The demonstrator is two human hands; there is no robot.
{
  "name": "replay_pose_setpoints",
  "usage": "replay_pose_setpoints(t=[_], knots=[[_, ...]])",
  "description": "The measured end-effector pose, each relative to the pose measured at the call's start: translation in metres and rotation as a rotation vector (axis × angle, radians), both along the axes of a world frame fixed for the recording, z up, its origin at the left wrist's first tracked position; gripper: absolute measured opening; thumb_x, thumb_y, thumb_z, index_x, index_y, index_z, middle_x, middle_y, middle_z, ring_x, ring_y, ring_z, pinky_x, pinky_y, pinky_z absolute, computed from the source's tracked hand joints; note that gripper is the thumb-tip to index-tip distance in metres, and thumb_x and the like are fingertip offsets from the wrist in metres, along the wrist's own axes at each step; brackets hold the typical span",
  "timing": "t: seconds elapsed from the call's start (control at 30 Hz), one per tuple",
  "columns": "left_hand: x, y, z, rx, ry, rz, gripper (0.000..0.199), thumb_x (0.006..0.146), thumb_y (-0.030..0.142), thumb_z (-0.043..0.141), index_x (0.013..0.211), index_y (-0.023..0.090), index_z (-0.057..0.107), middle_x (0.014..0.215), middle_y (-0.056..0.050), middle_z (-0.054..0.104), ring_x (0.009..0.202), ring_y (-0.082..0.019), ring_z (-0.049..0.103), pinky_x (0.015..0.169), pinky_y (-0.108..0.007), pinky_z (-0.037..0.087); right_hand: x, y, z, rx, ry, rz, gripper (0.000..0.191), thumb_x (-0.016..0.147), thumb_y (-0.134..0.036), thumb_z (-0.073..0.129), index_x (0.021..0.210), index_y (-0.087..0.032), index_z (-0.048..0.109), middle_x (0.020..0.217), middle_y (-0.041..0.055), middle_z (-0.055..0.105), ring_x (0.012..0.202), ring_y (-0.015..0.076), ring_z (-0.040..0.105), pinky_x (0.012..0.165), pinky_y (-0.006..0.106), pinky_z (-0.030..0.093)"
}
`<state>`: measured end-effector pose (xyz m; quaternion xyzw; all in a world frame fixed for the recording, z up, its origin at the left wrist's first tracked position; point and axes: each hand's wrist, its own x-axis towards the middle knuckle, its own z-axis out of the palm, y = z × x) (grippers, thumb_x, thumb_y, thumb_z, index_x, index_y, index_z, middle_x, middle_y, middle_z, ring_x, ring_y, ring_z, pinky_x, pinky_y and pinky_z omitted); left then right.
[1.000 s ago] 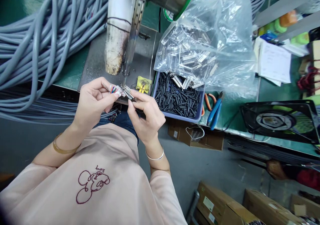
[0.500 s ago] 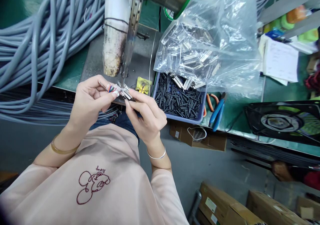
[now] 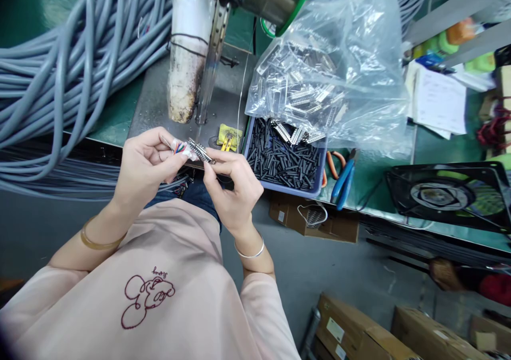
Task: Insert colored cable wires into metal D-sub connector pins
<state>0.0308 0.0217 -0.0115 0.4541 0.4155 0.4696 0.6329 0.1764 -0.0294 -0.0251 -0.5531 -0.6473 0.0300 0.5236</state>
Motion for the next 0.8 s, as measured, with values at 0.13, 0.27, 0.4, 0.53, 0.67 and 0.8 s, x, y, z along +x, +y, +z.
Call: replay_pose_setpoints(t=[0.13, 0.27, 0.4, 0.53, 0.67, 0.8], knots=[[0.0061, -0.0039, -0.0014, 0.097, 0.004, 0.104, 0.016, 0.071, 0.013, 0.073, 0.068, 0.017, 0.057, 0.066, 0.003, 0.063, 0.054, -0.005, 0.057, 0.053, -0.014, 0.049, -0.0029, 0.0012, 0.0013, 0.044, -0.032, -0.009, 0.020, 0.087, -0.011, 0.073, 0.079, -0.023, 0.060, 0.093, 0.0008, 0.080, 0.084, 0.0159, 0.077, 0.073, 0.030, 0.064], [0.0096, -0.0039, -0.0033, 0.135, 0.028, 0.130, 0.015, 0.072, 0.014, 0.071, 0.067, 0.017, 0.057, 0.067, 0.003, 0.060, 0.059, -0.006, 0.058, 0.055, -0.014, 0.049, -0.0030, 0.0027, 0.0008, 0.082, -0.076, -0.016, 0.020, 0.086, -0.009, 0.075, 0.081, -0.023, 0.062, 0.095, 0.0012, 0.080, 0.085, 0.0149, 0.077, 0.075, 0.029, 0.064], [0.0096, -0.0031, -0.0038, 0.137, 0.032, 0.132, 0.017, 0.072, 0.016, 0.073, 0.068, 0.017, 0.057, 0.068, 0.003, 0.061, 0.061, -0.007, 0.058, 0.056, -0.016, 0.050, -0.0027, 0.0044, -0.0005, 0.084, -0.085, -0.016, 0.018, 0.087, -0.010, 0.075, 0.081, -0.023, 0.063, 0.094, 0.0007, 0.080, 0.086, 0.0158, 0.077, 0.076, 0.031, 0.065], [0.0099, -0.0026, -0.0024, 0.152, 0.066, 0.151, 0.017, 0.072, 0.017, 0.073, 0.066, 0.018, 0.058, 0.068, 0.002, 0.060, 0.058, -0.006, 0.054, 0.053, -0.016, 0.047, -0.0030, 0.0067, -0.0003, 0.099, -0.082, -0.022, 0.018, 0.085, -0.010, 0.076, 0.082, -0.024, 0.064, 0.095, 0.0002, 0.080, 0.086, 0.0158, 0.077, 0.076, 0.030, 0.065], [0.0096, -0.0011, -0.0003, 0.189, 0.071, 0.161, 0.015, 0.072, 0.017, 0.072, 0.065, 0.018, 0.059, 0.068, 0.002, 0.060, 0.057, -0.006, 0.051, 0.051, -0.016, 0.045, -0.0033, 0.0052, 0.0001, 0.113, -0.114, -0.032, 0.018, 0.085, -0.010, 0.077, 0.086, -0.025, 0.067, 0.098, 0.0003, 0.080, 0.086, 0.0158, 0.077, 0.076, 0.029, 0.065], [0.0080, -0.0007, -0.0018, 0.138, 0.067, 0.119, 0.015, 0.070, 0.017, 0.072, 0.065, 0.018, 0.058, 0.068, 0.002, 0.062, 0.057, -0.006, 0.053, 0.051, -0.016, 0.046, -0.0017, 0.0000, -0.0033, 0.131, -0.222, -0.029, 0.015, 0.086, -0.013, 0.076, 0.088, -0.025, 0.066, 0.102, 0.0010, 0.080, 0.085, 0.0150, 0.077, 0.074, 0.026, 0.064]])
